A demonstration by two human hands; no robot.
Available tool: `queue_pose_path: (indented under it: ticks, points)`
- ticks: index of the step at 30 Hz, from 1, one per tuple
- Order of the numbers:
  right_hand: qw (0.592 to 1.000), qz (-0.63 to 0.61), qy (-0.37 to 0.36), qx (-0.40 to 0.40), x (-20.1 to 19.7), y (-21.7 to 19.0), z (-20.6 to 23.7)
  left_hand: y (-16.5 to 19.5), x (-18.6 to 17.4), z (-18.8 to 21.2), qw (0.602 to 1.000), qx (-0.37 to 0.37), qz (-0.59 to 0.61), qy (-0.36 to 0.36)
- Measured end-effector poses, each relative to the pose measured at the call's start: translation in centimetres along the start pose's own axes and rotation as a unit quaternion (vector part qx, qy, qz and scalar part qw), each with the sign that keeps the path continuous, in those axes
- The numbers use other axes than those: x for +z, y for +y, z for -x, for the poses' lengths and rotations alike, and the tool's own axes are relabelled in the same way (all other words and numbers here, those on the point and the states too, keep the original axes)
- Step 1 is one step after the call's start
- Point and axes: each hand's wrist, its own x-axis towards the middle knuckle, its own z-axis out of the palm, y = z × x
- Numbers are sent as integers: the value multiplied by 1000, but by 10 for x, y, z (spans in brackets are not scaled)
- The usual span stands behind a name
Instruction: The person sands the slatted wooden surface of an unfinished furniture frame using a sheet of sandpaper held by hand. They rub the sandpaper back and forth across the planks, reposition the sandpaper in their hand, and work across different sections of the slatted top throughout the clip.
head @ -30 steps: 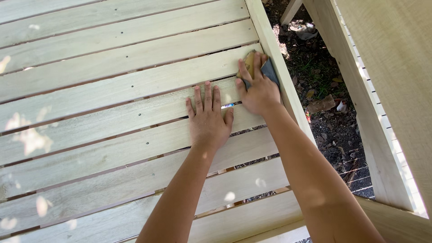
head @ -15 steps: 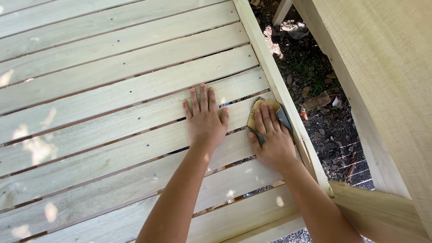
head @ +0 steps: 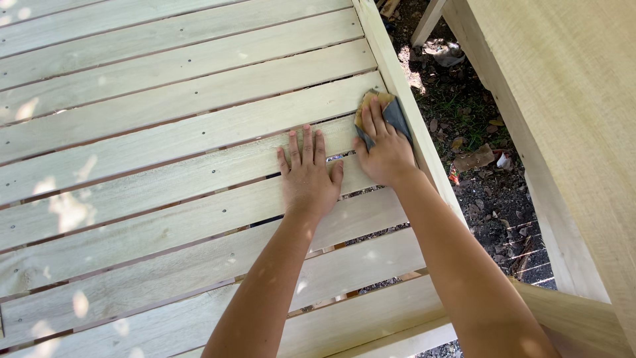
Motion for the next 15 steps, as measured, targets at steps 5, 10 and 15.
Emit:
queue_pose_path:
  ticks: [5, 10, 15]
  points:
    - [984, 101, 124, -73, 26, 13, 121, 2, 3, 4, 1000, 4, -1, 27]
    - [996, -62, -35, 49, 20, 14, 74, 1, 4, 3, 1000, 2, -11, 10]
    - [995, 61, 77, -30, -7, -7, -51, 0, 1, 0, 1000, -2, -10, -10]
